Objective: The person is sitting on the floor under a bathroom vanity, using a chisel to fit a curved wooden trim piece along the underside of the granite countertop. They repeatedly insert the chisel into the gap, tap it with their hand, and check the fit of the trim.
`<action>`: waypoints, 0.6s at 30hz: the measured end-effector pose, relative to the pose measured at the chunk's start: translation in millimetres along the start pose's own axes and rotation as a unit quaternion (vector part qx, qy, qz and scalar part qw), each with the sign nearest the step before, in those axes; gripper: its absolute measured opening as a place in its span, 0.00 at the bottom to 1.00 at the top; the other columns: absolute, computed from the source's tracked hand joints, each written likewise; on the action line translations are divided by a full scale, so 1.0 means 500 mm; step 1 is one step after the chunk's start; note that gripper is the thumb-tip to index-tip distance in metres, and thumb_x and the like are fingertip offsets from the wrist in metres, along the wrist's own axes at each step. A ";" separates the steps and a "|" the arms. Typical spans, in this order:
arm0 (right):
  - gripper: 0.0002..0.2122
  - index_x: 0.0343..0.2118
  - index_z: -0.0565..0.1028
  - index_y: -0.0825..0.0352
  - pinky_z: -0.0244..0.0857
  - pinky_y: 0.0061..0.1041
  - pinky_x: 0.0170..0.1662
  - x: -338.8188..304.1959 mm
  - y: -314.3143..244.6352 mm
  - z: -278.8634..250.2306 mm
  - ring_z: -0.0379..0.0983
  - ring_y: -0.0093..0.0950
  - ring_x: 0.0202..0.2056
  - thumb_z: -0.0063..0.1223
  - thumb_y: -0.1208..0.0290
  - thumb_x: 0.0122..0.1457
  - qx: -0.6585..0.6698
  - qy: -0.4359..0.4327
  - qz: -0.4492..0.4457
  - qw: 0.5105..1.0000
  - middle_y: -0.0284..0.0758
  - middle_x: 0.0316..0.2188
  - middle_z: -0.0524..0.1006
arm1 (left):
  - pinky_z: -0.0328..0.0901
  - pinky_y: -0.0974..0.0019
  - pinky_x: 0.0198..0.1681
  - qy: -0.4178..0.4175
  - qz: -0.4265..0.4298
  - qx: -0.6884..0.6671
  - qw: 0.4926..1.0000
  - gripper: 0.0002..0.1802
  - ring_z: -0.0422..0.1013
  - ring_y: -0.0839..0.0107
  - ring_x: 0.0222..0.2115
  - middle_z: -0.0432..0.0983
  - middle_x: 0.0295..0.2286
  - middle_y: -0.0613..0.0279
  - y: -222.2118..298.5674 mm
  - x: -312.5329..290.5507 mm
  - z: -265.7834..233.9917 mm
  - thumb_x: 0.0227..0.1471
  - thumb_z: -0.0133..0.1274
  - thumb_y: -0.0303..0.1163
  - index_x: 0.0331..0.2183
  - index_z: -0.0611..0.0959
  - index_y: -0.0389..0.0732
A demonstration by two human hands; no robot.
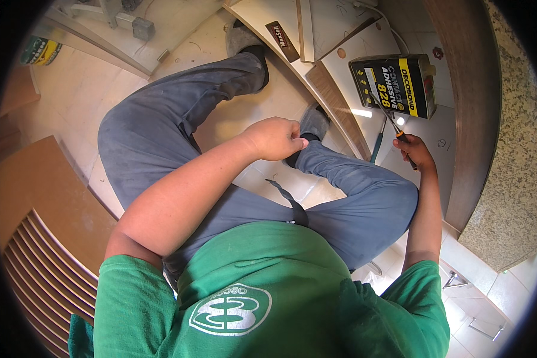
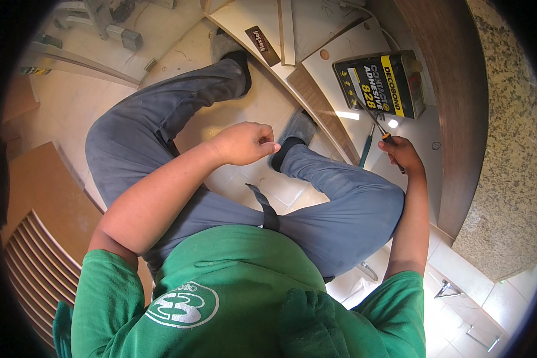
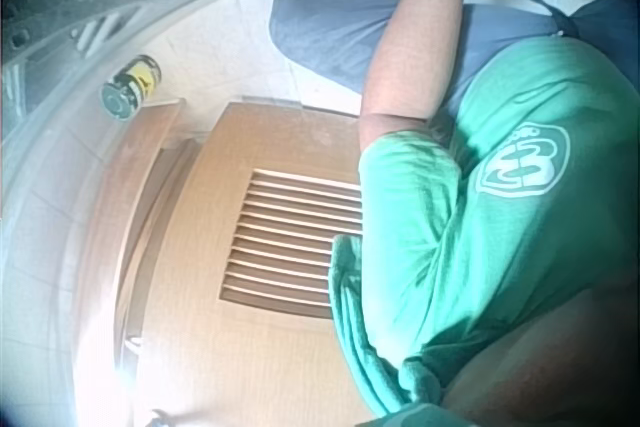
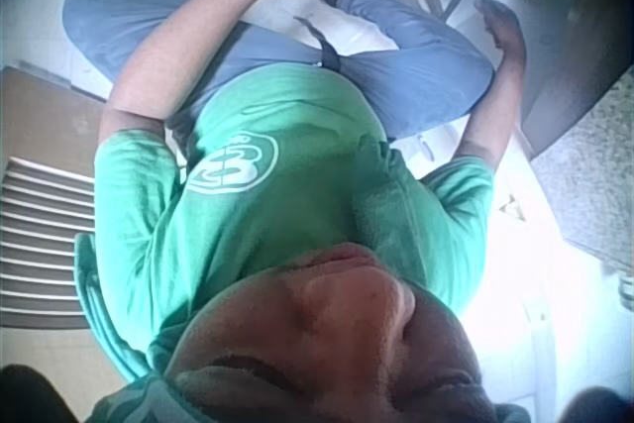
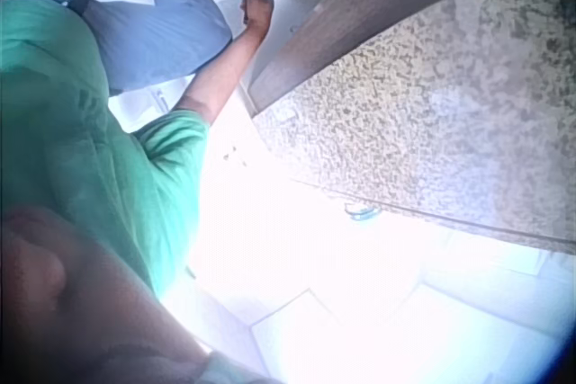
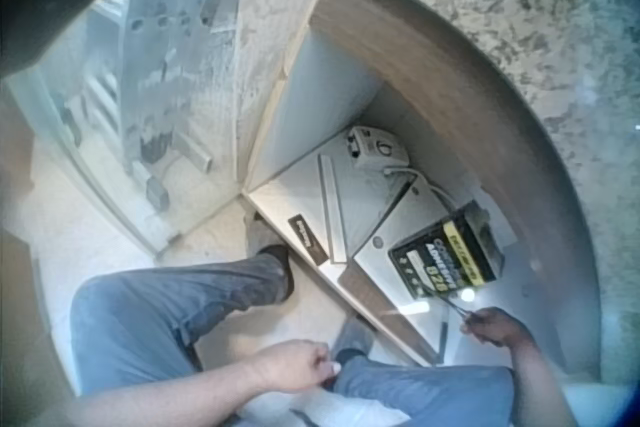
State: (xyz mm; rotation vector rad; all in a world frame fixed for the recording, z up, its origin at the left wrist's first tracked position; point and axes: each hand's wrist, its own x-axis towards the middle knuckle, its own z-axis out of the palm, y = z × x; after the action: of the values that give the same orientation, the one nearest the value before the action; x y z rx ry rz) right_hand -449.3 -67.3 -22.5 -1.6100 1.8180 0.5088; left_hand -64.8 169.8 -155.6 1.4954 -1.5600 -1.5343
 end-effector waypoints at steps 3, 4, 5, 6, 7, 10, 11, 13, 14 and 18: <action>0.15 0.30 0.76 0.63 0.60 0.22 0.22 -0.001 -0.004 0.000 0.65 0.19 0.17 0.67 0.56 0.57 -0.001 0.001 0.003 1.000 0.26 0.16 0.70 | 0.70 0.55 0.45 0.001 0.001 0.001 1.000 0.23 0.77 0.50 0.39 0.82 0.35 0.48 0.000 0.000 0.000 0.59 0.54 0.50 0.37 0.84 0.37; 0.15 0.30 0.76 0.63 0.60 0.22 0.22 -0.002 -0.005 0.000 0.65 0.19 0.17 0.67 0.56 0.57 0.002 0.000 0.003 1.000 0.26 0.16 0.70 | 0.70 0.55 0.45 0.002 0.002 0.001 1.000 0.23 0.78 0.50 0.39 0.82 0.35 0.47 0.000 0.000 0.000 0.59 0.54 0.50 0.37 0.84 0.37; 0.15 0.30 0.76 0.63 0.60 0.22 0.22 -0.002 -0.006 0.000 0.64 0.19 0.17 0.67 0.56 0.57 0.005 -0.001 0.002 1.000 0.26 0.16 0.70 | 0.70 0.55 0.45 0.002 0.002 0.002 1.000 0.23 0.78 0.50 0.39 0.82 0.35 0.48 0.000 0.000 0.000 0.59 0.54 0.50 0.37 0.84 0.37; 0.15 0.30 0.76 0.63 0.60 0.22 0.22 0.000 -0.003 -0.001 0.64 0.19 0.17 0.67 0.56 0.57 0.004 -0.002 0.002 1.000 0.26 0.16 0.70 | 0.70 0.55 0.45 0.002 0.003 0.004 1.000 0.23 0.78 0.50 0.39 0.82 0.35 0.48 0.000 0.000 0.000 0.59 0.54 0.50 0.37 0.84 0.37; 0.15 0.30 0.76 0.63 0.60 0.22 0.22 0.002 0.000 -0.002 0.64 0.19 0.17 0.67 0.56 0.57 0.003 -0.002 0.002 1.000 0.26 0.16 0.70 | 0.70 0.55 0.45 0.002 0.004 0.005 1.000 0.23 0.78 0.50 0.39 0.82 0.35 0.48 0.000 0.001 0.000 0.59 0.54 0.50 0.37 0.84 0.37; 0.16 0.30 0.76 0.63 0.59 0.23 0.22 0.004 0.002 -0.003 0.64 0.19 0.17 0.67 0.56 0.57 -0.001 -0.001 0.001 1.000 0.27 0.15 0.69 | 0.70 0.55 0.45 -0.001 -0.001 0.000 1.000 0.23 0.78 0.50 0.39 0.82 0.35 0.48 0.000 0.002 0.001 0.59 0.54 0.50 0.37 0.84 0.37; 0.16 0.30 0.76 0.63 0.59 0.23 0.22 0.004 0.002 -0.002 0.64 0.19 0.17 0.67 0.56 0.57 -0.003 -0.001 0.001 1.000 0.27 0.15 0.69 | 0.70 0.55 0.45 0.000 -0.001 -0.001 1.000 0.23 0.78 0.50 0.39 0.82 0.35 0.48 0.000 0.002 0.002 0.59 0.54 0.50 0.37 0.84 0.37; 0.15 0.30 0.75 0.63 0.60 0.22 0.22 0.003 0.000 -0.002 0.64 0.18 0.17 0.66 0.56 0.58 -0.004 -0.005 -0.003 1.000 0.26 0.16 0.69 | 0.70 0.55 0.45 0.001 -0.001 -0.001 1.000 0.23 0.78 0.50 0.39 0.82 0.34 0.48 -0.001 0.002 0.002 0.59 0.54 0.50 0.36 0.84 0.38; 0.15 0.29 0.75 0.63 0.60 0.22 0.22 0.002 -0.001 -0.002 0.64 0.18 0.17 0.65 0.56 0.58 -0.004 -0.007 -0.005 1.000 0.26 0.16 0.69 | 0.70 0.55 0.45 0.001 0.000 0.000 1.000 0.23 0.78 0.50 0.39 0.82 0.34 0.48 -0.001 0.002 0.003 0.59 0.54 0.50 0.36 0.84 0.38; 0.15 0.29 0.74 0.63 0.60 0.22 0.22 -0.003 -0.006 -0.001 0.65 0.18 0.17 0.65 0.56 0.58 -0.014 -0.001 -0.011 1.000 0.26 0.16 0.69 | 0.70 0.55 0.45 0.000 0.000 0.002 1.000 0.23 0.78 0.50 0.39 0.82 0.35 0.48 0.001 -0.001 0.000 0.59 0.55 0.50 0.37 0.84 0.38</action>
State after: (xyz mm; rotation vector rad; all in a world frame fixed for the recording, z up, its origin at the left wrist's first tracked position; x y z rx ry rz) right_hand -446.3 -66.9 -20.9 -1.6462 1.7969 0.5285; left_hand -65.0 170.1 -155.2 1.4980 -1.5638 -1.5327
